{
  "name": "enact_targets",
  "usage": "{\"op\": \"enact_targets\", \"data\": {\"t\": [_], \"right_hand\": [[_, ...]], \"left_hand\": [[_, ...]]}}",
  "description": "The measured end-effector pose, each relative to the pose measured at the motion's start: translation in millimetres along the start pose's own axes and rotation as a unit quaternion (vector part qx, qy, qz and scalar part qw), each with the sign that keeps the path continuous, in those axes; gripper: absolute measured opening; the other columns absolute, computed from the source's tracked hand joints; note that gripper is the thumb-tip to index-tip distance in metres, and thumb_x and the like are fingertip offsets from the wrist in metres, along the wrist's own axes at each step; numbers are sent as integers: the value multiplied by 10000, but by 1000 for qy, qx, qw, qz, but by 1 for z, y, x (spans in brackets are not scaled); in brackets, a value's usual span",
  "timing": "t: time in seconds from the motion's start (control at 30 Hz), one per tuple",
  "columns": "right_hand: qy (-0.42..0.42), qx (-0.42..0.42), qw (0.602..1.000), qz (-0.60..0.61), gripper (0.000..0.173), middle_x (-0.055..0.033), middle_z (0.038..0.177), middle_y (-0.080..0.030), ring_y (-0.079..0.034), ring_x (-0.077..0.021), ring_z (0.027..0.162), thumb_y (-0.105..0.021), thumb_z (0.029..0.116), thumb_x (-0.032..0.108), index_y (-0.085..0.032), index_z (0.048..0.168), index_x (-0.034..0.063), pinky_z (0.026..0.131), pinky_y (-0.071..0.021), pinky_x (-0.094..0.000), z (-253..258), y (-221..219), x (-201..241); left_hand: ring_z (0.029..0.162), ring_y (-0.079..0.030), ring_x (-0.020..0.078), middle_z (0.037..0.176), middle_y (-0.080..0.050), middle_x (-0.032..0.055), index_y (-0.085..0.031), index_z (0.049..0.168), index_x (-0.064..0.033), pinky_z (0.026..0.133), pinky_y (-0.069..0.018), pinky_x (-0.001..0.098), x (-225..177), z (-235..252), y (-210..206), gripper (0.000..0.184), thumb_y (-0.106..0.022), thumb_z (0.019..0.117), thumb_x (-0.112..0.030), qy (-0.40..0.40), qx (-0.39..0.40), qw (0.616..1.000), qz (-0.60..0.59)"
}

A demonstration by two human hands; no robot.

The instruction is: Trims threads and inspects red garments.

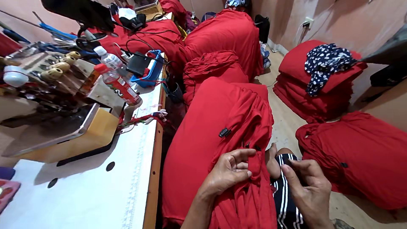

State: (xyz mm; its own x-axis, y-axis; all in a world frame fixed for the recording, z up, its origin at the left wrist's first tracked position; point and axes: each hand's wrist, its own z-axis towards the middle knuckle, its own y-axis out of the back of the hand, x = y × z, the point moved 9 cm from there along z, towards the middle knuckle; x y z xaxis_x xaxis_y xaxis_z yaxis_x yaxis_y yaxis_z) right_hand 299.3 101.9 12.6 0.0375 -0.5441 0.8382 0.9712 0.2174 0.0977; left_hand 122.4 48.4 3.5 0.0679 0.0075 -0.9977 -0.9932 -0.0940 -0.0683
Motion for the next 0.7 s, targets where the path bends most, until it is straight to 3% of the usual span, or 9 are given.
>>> {"op": "enact_targets", "data": {"t": [0.1, 0.23, 0.3, 0.4, 0.57, 0.7], "right_hand": [[-35, 8, 999, 29, 239, 80, 856, -660, -564, 108, 693, -672, 933, 146, -587, 1071, -30, 612, -482, -71, 2, -4, -6], [-13, 112, 993, 30, 508, -23, 967, -687, -573, 51, 778, -714, 933, 298, -614, 1277, -63, 697, -496, -127, -5, -33, -9], [7, 133, 991, 6, 345, -74, 954, -745, -644, 20, 786, -715, 911, 192, -710, 1153, -53, 736, -528, -129, -6, -47, -8], [12, 113, 993, -21, 118, -38, 743, -670, -563, 42, 640, -665, 882, 90, -706, 892, -20, 616, -452, -88, -3, -53, -7], [-69, 37, 997, -3, 140, 50, 813, -634, -571, 89, 723, -619, 968, 121, -653, 916, -4, 667, -482, -90, 15, -20, -21], [-112, -19, 993, 20, 147, 154, 703, -521, -481, 113, 594, -567, 1005, 150, -587, 870, 96, 552, -406, -75, 21, 3, -36]], "left_hand": [[969, -682, 55, 1202, -647, 67, -462, 1388, 111, 844, -593, 228, 0, 1, -1, 610, -602, 794, 132, 1, 1, 1000, -5], [973, -712, 101, 1174, -683, 85, -360, 1446, 115, 856, -611, 273, 2, 1, -3, 697, -600, 792, 142, 1, 17, 1000, -13], [941, -719, 89, 1121, -706, 61, -314, 1471, 103, 845, -612, 266, 4, 0, -5, 729, -607, 804, 139, 7, 25, 1000, 1], [900, -715, 67, 1067, -711, 30, -258, 1491, 90, 814, -605, 246, 4, 1, -5, 776, -596, 795, 135, 8, 24, 999, 22], [925, -728, 101, 1091, -720, 54, -239, 1502, 78, 840, -616, 279, 3, 0, -5, 800, -593, 789, 160, 7, 24, 1000, -7], [918, -719, 87, 1096, -708, 51, -250, 1496, 85, 834, -611, 269, 3, 0, -5, 793, -595, 785, 150, 2, 25, 1000, 1]]}}
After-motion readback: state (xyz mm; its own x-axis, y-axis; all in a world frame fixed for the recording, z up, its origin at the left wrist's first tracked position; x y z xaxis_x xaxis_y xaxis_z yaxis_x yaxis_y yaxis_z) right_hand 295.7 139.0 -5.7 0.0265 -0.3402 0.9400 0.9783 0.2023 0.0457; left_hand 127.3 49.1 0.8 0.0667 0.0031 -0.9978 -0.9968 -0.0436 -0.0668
